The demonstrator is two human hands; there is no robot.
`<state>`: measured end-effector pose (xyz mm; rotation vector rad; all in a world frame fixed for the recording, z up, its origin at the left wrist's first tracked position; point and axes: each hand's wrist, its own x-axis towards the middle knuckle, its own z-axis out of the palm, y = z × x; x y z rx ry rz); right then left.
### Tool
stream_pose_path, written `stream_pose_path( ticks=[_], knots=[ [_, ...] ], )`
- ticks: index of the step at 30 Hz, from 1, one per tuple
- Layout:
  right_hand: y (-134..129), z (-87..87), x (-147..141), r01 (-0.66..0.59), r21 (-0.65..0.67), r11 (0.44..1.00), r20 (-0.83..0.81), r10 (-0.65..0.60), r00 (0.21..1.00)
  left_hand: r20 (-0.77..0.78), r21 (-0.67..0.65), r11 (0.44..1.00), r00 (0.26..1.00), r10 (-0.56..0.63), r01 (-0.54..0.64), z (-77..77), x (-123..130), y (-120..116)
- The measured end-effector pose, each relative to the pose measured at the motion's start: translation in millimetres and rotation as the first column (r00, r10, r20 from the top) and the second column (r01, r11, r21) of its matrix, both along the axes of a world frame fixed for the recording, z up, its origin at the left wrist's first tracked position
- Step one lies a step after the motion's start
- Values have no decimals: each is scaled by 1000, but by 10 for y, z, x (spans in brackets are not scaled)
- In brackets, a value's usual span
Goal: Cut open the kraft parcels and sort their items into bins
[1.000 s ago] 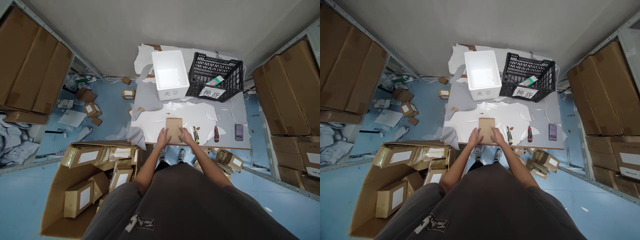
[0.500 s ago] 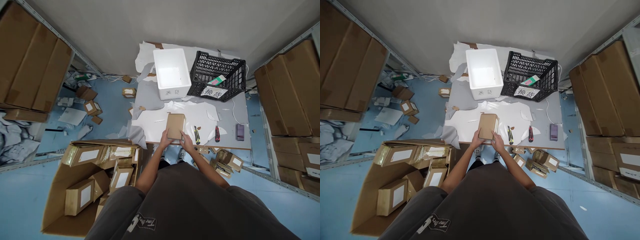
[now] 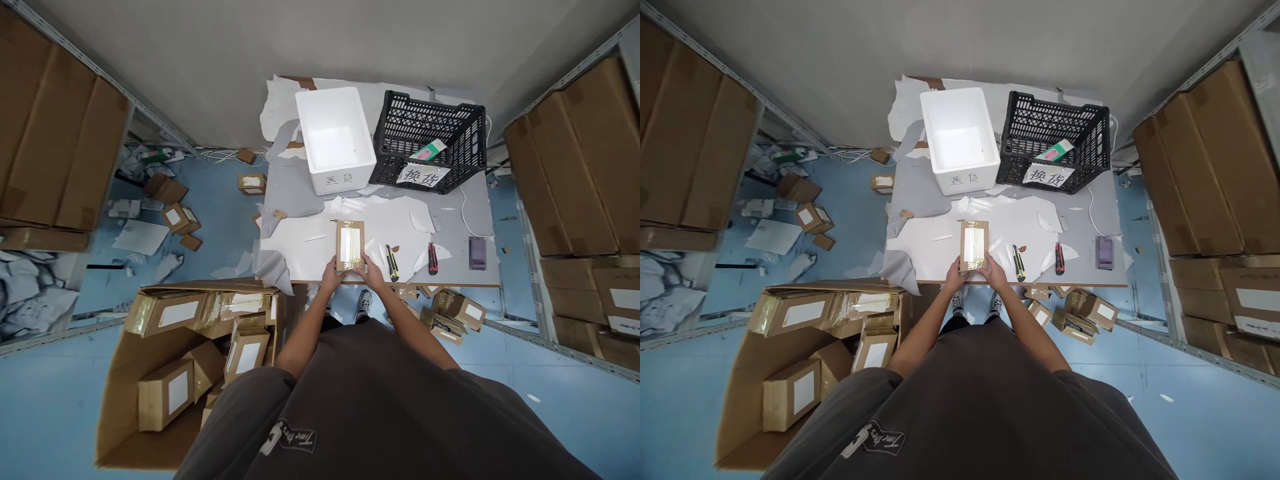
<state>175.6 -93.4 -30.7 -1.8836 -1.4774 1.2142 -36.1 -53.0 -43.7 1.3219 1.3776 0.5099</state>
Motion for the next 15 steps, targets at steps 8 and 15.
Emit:
stream_pose_path(
  ticks=[8,15],
  knots=[
    [62,-74,146,-16,-43,999,-29,14,999,-338,163,915,892,-300,370,348,-84,336],
    [278,69,133,-167,-40,985,8,167,986,-559,74,747,648,-517,661,597,5,1106]
  ],
)
